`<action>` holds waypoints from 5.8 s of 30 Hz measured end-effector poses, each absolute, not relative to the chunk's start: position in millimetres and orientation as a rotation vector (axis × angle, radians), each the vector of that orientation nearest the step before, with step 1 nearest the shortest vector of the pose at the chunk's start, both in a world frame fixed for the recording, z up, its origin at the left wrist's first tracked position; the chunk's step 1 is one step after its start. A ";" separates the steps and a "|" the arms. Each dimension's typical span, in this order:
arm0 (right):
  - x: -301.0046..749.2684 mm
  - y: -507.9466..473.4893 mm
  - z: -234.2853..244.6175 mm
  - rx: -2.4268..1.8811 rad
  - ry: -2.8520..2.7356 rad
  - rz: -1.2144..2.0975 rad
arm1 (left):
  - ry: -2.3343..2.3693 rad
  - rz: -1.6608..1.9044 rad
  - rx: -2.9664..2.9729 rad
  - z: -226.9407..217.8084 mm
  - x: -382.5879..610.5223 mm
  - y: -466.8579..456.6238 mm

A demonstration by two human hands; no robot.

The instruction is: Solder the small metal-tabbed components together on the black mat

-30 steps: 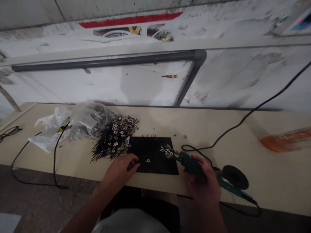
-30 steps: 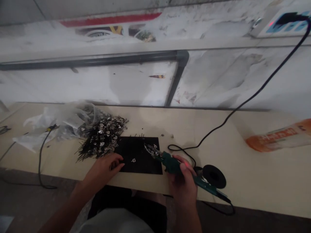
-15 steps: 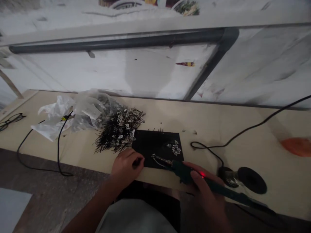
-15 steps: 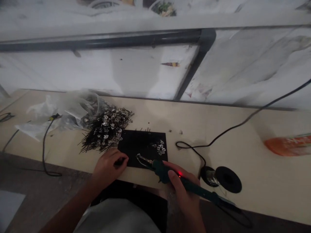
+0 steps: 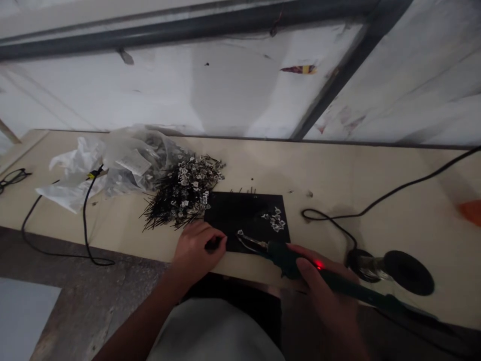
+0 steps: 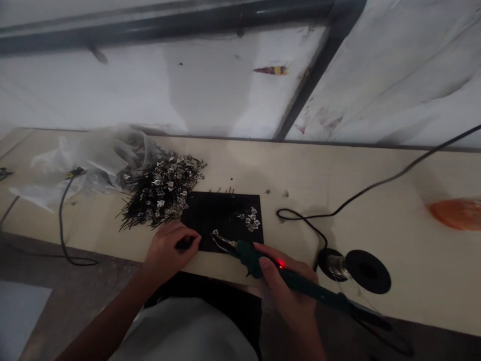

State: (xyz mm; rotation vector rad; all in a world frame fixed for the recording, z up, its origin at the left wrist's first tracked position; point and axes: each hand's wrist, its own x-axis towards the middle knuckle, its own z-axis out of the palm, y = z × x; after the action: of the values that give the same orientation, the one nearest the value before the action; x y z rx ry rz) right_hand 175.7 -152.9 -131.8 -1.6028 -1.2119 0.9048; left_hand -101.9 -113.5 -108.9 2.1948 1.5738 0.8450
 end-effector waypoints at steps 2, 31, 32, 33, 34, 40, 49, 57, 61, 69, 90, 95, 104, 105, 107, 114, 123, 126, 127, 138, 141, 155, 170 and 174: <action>176.4 -152.7 -131.0 -1.592 -1.256 0.887 | 1.593 0.837 2.200 -109.6 -101.1 -113.6; 172.1 -148.8 -121.6 -1.635 -1.370 0.765 | 1.583 0.815 2.227 -111.2 -99.9 -111.7; 171.8 -149.2 -121.7 -1.638 -1.370 0.759 | 1.581 0.819 2.229 -111.3 -99.8 -111.5; 171.5 -149.7 -121.5 -1.644 -1.365 0.759 | 1.580 0.821 2.231 -111.4 -99.6 -111.4; 171.1 -150.3 -121.2 -1.650 -1.355 0.770 | 1.582 0.825 2.233 -111.4 -99.5 -111.3; 170.2 -150.5 -119.5 -1.649 -1.305 0.802 | 1.569 0.814 2.248 -110.2 -99.6 -111.1; 171.7 -147.9 -121.9 -1.625 -1.324 0.791 | 1.589 0.834 2.245 -111.0 -100.2 -111.9; 172.0 -149.7 -123.2 -1.650 -1.258 0.816 | 1.571 0.848 2.233 -110.5 -99.6 -111.7; 163.5 -150.6 -117.1 -1.698 -1.150 0.831 | 1.564 0.849 2.242 -109.8 -99.6 -111.1; 159.6 -152.0 -117.8 -1.657 -1.099 0.808 | 1.557 0.842 2.240 -110.5 -99.7 -111.7; 165.3 -151.6 -129.3 -1.580 -1.096 0.838 | 1.557 0.858 2.241 -111.2 -99.3 -111.7; 164.3 -151.0 -126.4 -1.603 -1.089 0.831 | 1.586 0.848 2.249 -111.5 -98.7 -112.6; 157.3 -150.7 -122.2 -1.586 -1.011 0.833 | 1.597 0.855 2.289 -112.3 -100.5 -113.8; 157.5 -150.8 -124.1 -1.566 -0.970 0.847 | 1.593 0.860 2.296 -112.7 -100.8 -114.0; 159.3 -149.9 -129.5 -1.515 -0.874 0.897 | 1.588 0.872 2.303 -113.4 -101.3 -114.3; 158.9 -141.5 -136.3 -1.418 -0.609 0.926 | 1.606 0.849 2.324 -114.0 -102.9 -115.7; 148.8 -139.6 -113.0 -1.406 -0.554 1.050 | 1.577 1.023 2.229 -121.8 -109.2 -117.4; 150.9 -137.2 -115.8 -1.394 -0.550 1.067 | 1.548 1.023 2.090 -119.2 -111.5 -117.7; 151.9 -136.5 -117.6 -1.388 -0.547 1.073 | 1.546 1.012 2.043 -116.8 -111.9 -118.3; 161.5 -135.1 -139.1 -1.353 -0.523 1.077 | 1.757 1.369 1.945 -44.1 -142.8 -111.0; 161.8 -133.7 -137.7 -1.353 -0.486 1.117 | 1.932 1.498 1.956 -24.3 -164.8 -89.4; 162.6 -120.5 -128.2 -1.182 -0.325 1.091 | 1.489 1.042 2.074 -37.1 -116.3 -115.0; 162.4 -110.8 -125.6 -1.000 -0.244 1.165 | 1.646 0.571 2.304 -86.1 -28.5 -53.5; 159.5 -108.7 -123.0 -0.998 -0.229 1.162 | 1.576 0.510 2.336 -85.0 -21.9 -42.5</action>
State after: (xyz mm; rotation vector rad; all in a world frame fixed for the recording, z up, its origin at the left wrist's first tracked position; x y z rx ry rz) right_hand 159.5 -108.7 -123.0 -0.9983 -0.2292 1.1617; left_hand -21.9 -42.5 -85.0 2.3356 1.5759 0.5096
